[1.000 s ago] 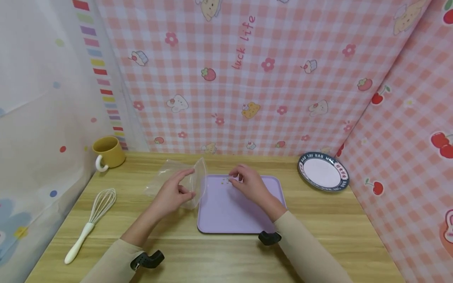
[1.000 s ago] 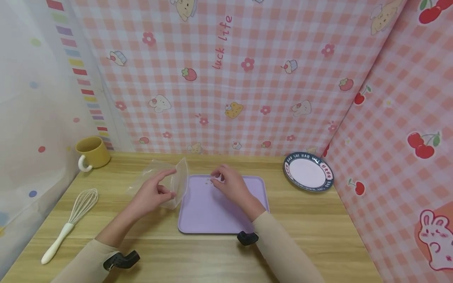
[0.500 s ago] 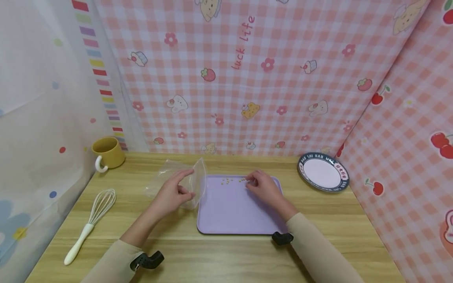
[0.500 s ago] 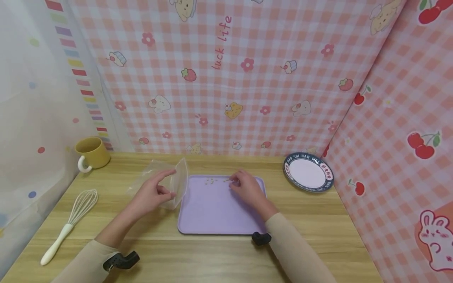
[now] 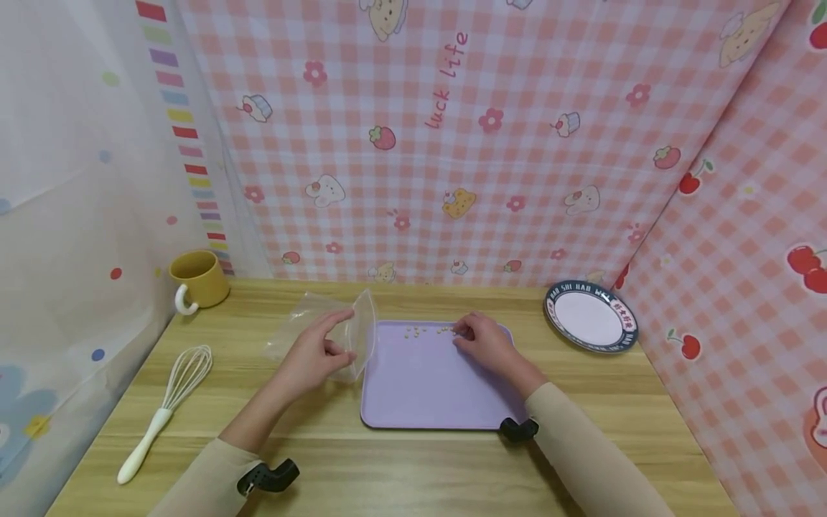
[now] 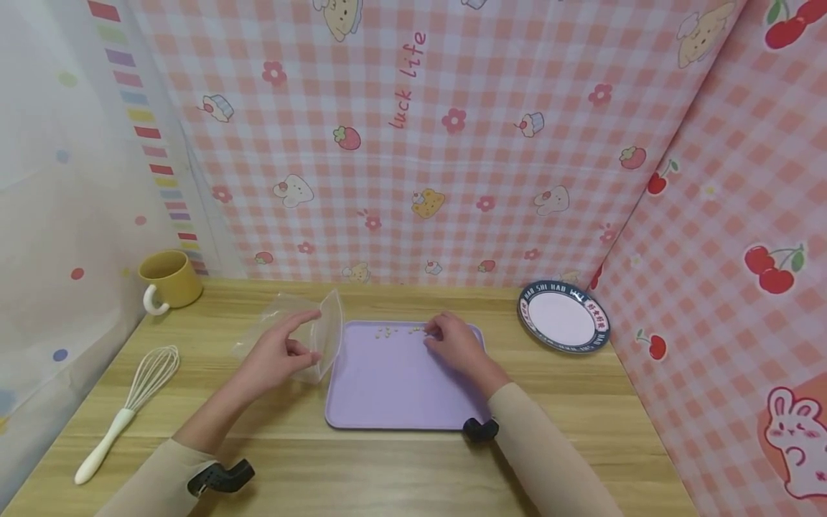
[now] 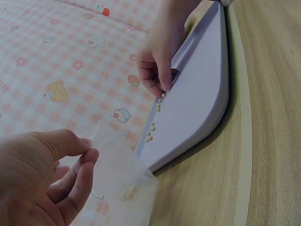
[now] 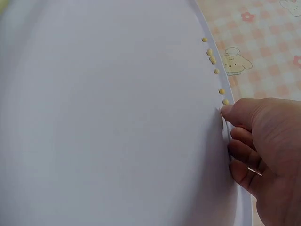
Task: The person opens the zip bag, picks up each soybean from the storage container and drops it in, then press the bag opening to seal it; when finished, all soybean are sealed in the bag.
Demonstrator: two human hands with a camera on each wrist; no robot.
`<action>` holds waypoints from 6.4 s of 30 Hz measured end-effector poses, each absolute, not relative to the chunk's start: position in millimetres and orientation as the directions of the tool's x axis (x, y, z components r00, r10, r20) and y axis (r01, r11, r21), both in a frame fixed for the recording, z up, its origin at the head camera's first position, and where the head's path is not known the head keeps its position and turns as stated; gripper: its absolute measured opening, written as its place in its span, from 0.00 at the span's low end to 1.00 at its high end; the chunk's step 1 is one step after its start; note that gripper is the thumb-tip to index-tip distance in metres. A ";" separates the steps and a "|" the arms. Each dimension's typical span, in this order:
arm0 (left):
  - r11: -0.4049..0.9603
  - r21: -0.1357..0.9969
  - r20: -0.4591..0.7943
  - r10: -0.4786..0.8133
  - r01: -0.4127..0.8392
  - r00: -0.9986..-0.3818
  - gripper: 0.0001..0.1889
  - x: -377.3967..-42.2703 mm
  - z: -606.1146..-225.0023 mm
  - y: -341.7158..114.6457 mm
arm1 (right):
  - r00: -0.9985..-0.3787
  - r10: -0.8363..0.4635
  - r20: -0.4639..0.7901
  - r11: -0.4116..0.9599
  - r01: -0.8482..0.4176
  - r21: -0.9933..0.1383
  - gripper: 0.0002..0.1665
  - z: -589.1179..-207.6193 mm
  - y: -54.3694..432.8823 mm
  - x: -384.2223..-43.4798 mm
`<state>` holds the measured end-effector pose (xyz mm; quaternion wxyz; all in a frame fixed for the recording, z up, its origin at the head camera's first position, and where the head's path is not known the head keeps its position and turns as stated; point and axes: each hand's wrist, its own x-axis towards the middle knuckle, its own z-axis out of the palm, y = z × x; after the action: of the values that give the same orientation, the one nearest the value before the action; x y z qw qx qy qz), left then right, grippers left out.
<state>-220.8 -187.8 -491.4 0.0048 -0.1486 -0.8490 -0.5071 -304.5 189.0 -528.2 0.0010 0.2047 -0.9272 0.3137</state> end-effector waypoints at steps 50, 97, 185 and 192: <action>0.441 0.862 0.156 0.236 0.249 -0.959 0.42 -217.1 -488.4 -186.6 | -0.767 -0.490 0.413 0.388 -0.617 -0.685 0.01 -495.6 105.6 -279.2; 0.425 0.868 0.158 0.253 0.256 -0.954 0.41 -217.0 -484.9 -187.7 | -0.748 -0.482 0.456 0.449 -0.658 -0.604 0.04 -474.4 31.7 -288.5; 0.436 0.864 0.159 0.239 0.252 -0.958 0.41 -217.0 -490.7 -190.5 | -0.882 -0.453 0.133 0.741 -0.455 -0.493 0.03 -529.6 179.0 -320.9; 0.440 0.863 0.155 0.236 0.248 -0.959 0.41 -216.7 -490.7 -191.5 | -0.885 -0.447 0.125 0.737 -0.444 -0.510 0.02 -526.4 178.8 -316.0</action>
<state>-216.7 -191.5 -490.7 0.0058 -0.1426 -0.8485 -0.5096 -316.0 178.8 -526.4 -0.0027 0.2393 -0.9318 0.2728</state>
